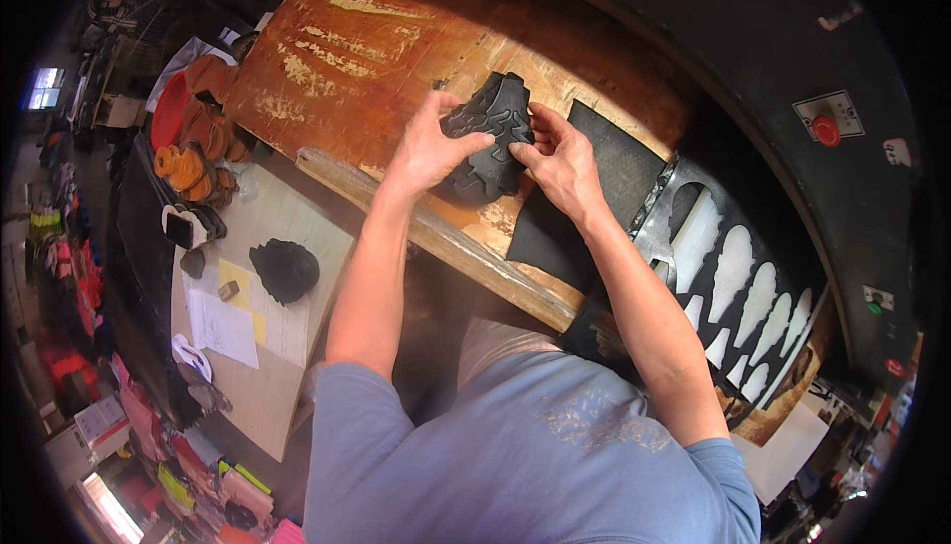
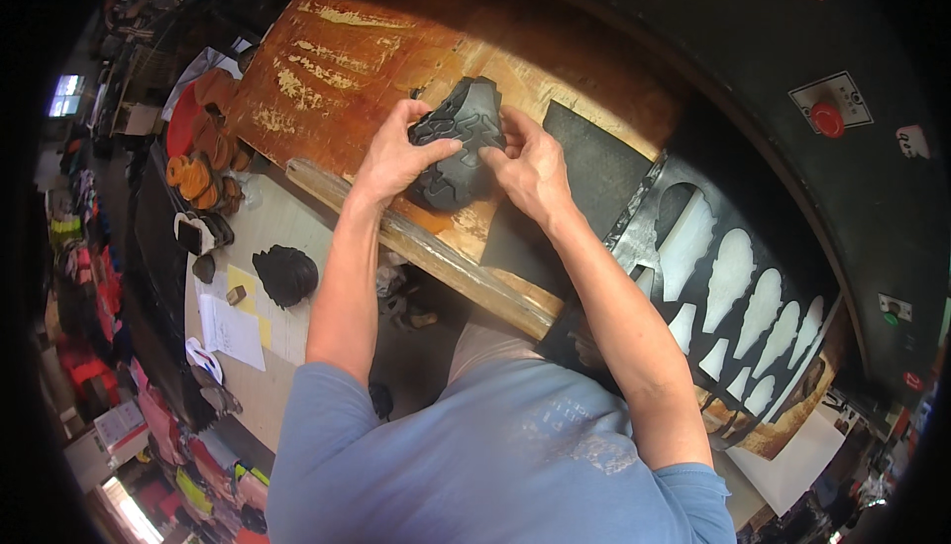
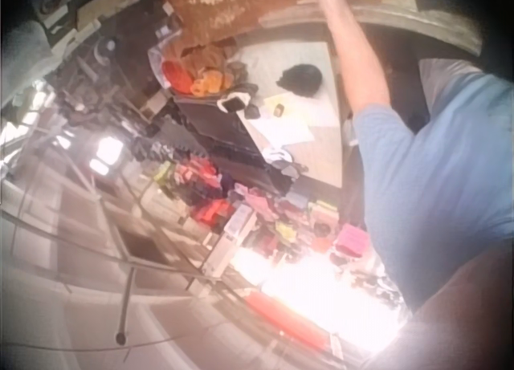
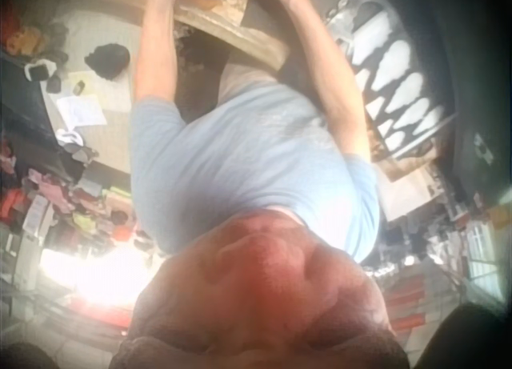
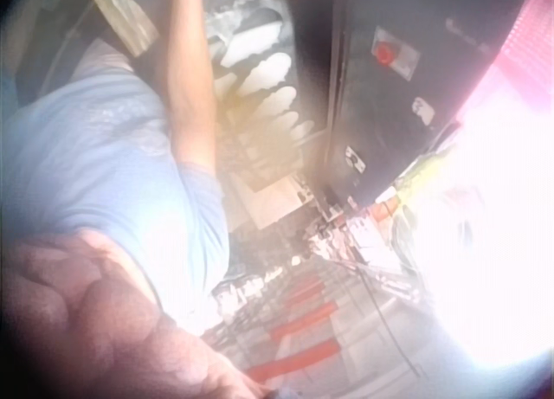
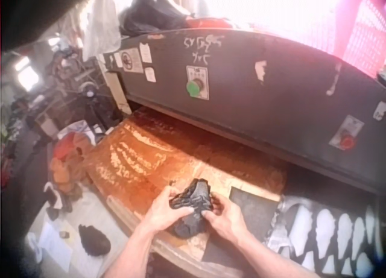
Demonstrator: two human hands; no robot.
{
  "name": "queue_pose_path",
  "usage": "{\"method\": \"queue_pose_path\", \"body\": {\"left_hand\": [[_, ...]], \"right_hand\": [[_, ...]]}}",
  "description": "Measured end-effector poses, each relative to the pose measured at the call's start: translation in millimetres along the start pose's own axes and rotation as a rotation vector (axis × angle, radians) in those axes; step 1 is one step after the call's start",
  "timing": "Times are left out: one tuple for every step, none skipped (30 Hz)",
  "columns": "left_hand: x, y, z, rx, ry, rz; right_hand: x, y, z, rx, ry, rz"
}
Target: The person places a black sheet onto a die-cutting machine, presses a button to cut out multiple white shapes, removes the cut pieces, and discards the surrounding black material. This cycle is repeated several times.
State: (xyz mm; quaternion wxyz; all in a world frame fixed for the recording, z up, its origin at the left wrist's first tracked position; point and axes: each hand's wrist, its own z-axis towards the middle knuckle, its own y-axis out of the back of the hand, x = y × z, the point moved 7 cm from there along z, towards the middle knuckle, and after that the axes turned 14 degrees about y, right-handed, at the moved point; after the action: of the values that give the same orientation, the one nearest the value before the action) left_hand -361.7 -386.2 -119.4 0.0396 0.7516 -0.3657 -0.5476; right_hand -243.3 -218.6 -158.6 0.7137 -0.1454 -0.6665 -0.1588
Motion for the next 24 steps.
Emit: {"method": "queue_pose_path", "body": {"left_hand": [[-5.6,-0.6,-6.9,0.001,-0.037,-0.005],[-11.3,-0.7,-13.8,0.012,-0.059,0.003],[-14.6,-0.9,-19.7,0.029,-0.031,0.023],[-23.1,2.0,-30.4,0.035,-0.100,0.081],[-34.7,4.5,-38.3,0.028,-0.198,0.133],[-43.5,5.6,-46.9,0.026,-0.280,0.185],[-54.4,7.3,-56.7,0.004,-0.417,0.209],[-60.9,4.9,-61.9,-0.031,-0.489,0.271],[-60.7,-3.0,-61.0,-0.003,-0.465,0.354],[-63.4,-9.9,-61.2,-0.007,-0.503,0.401],[-64.2,-18.1,-61.0,0.001,-0.528,0.458],[-63.3,-22.2,-60.4,-0.020,-0.537,0.535],[-66.4,-23.6,-62.0,-0.053,-0.594,0.522],[-66.7,-25.5,-63.8,-0.062,-0.617,0.527],[-64.4,-27.7,-64.3,-0.055,-0.597,0.551],[-64.4,-31.0,-65.0,-0.025,-0.596,0.540],[-62.4,-33.2,-63.2,0.014,-0.564,0.549],[-59.3,-36.1,-59.7,0.045,-0.503,0.571],[-59.1,-38.6,-59.4,0.072,-0.507,0.573],[-57.6,-40.6,-55.7,0.082,-0.477,0.589],[-55.7,-40.4,-52.4,0.073,-0.448,0.604],[-53.6,-38.5,-49.9,0.088,-0.431,0.592],[-53.2,-37.1,-49.0,0.094,-0.435,0.564],[-49.3,-33.0,-49.7,0.079,-0.406,0.549]], "right_hand": [[1.7,1.2,-0.6,0.019,0.013,-0.032],[6.7,2.9,-0.5,0.032,0.061,-0.040],[12.4,4.0,0.6,0.046,0.112,-0.049],[16.6,9.3,2.9,0.014,0.134,-0.008],[19.1,13.8,4.0,-0.013,0.127,0.028],[24.9,21.0,9.8,-0.078,0.183,-0.007],[33.4,25.2,15.0,-0.100,0.280,0.024],[35.4,23.7,21.4,-0.104,0.309,0.012],[38.6,23.9,26.3,-0.112,0.368,0.019],[26.8,17.7,30.2,-0.053,0.230,-0.033],[14.6,10.8,31.2,0.010,0.109,-0.073],[15.0,8.4,30.0,0.064,0.171,-0.295],[8.7,9.5,26.1,0.000,0.146,-0.245],[6.2,11.0,22.8,-0.031,0.175,-0.171],[1.9,12.0,16.9,-0.052,0.176,-0.109],[-2.4,12.8,13.5,-0.069,0.173,-0.114],[-4.3,14.8,11.5,-0.085,0.185,-0.120],[-0.5,14.7,9.6,-0.096,0.269,-0.114],[-5.4,17.3,10.2,-0.117,0.209,-0.139],[-3.7,19.1,11.6,-0.125,0.223,-0.147],[-2.4,16.7,15.2,-0.112,0.229,-0.150],[-0.5,19.2,18.1,-0.107,0.214,-0.191],[0.3,20.8,20.9,-0.079,0.185,-0.246],[5.0,26.5,25.2,-0.120,0.211,-0.191]]}}
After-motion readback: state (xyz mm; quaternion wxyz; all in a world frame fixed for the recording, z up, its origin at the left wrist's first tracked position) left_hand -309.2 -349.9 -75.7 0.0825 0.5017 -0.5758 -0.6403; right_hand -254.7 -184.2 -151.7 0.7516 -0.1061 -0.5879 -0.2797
